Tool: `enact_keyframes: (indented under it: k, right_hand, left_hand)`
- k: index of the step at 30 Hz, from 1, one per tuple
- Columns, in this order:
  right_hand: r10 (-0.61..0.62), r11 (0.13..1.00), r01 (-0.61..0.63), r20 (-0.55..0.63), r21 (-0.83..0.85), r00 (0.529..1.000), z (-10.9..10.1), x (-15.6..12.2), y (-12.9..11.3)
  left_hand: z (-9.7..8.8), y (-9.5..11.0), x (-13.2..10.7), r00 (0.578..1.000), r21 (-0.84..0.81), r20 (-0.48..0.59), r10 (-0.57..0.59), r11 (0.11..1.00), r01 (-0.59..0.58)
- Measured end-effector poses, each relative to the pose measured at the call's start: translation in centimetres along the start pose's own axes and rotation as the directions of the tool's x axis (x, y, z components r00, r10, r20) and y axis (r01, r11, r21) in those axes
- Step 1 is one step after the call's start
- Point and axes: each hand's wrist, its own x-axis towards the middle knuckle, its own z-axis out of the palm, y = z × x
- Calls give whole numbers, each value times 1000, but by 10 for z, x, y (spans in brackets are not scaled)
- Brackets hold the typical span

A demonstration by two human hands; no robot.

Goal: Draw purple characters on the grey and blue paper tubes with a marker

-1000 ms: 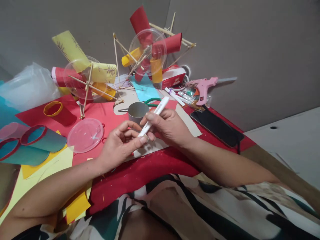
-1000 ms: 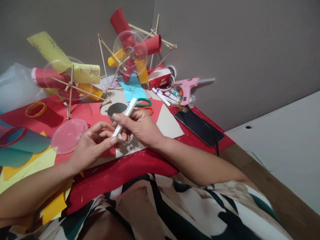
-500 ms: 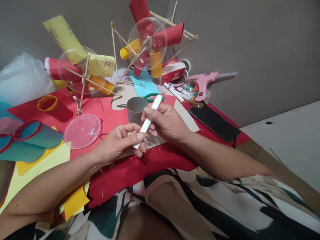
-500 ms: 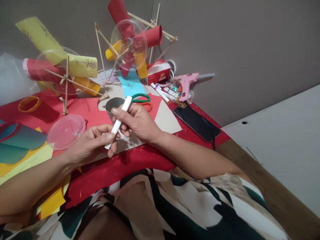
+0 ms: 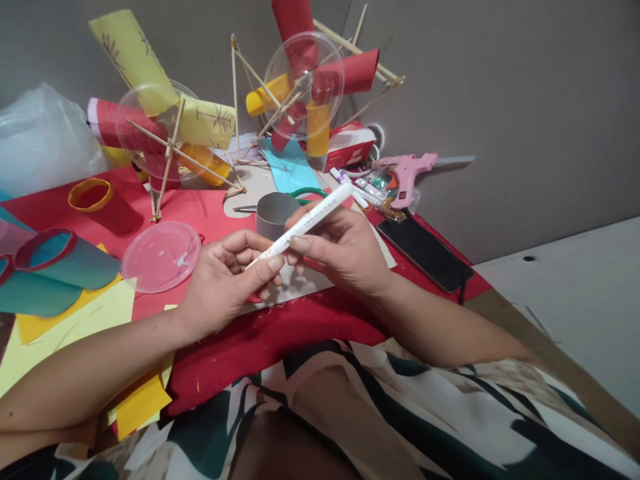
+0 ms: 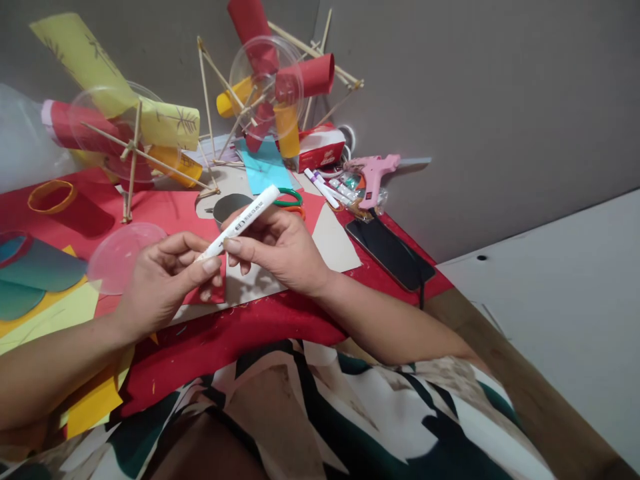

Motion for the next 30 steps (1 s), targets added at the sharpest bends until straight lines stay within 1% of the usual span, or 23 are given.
enact_keyframes:
  k: [4, 10, 13, 19, 21, 26, 30]
  right_hand:
    - [2, 1000, -2, -30, -23, 1000, 4, -2, 1]
    - [-4, 994, -4, -78, -106, 997, 6, -8, 7]
    - [4, 993, -10, -45, -120, 999, 5, -8, 13]
    - [-9, 1000, 9, 37, 8, 999, 5, -8, 16]
    - [-4, 1000, 3, 50, 11, 999, 6, -10, 14]
    - [-2, 1000, 3, 93, -16, 996, 7, -15, 12]
    - [11, 999, -8, 86, -40, 996, 6, -18, 12]
  left_hand:
    - [3, -3, -1, 999, 25, -19, 36, 999, -36]
    - [8, -6, -4, 998, -12, 54, 21, 1000, -20]
    - [9, -6, -5, 998, -4, 55, 20, 1000, -20]
    - [6, -5, -4, 1000, 76, -9, 20, 997, -19]
    - [6, -4, -4, 999, 79, 4, 35, 996, -36]
    - [9, -2, -3, 995, 76, 75, 60, 995, -66]
    - [10, -2, -4, 995, 115, 82, 61, 991, -70]
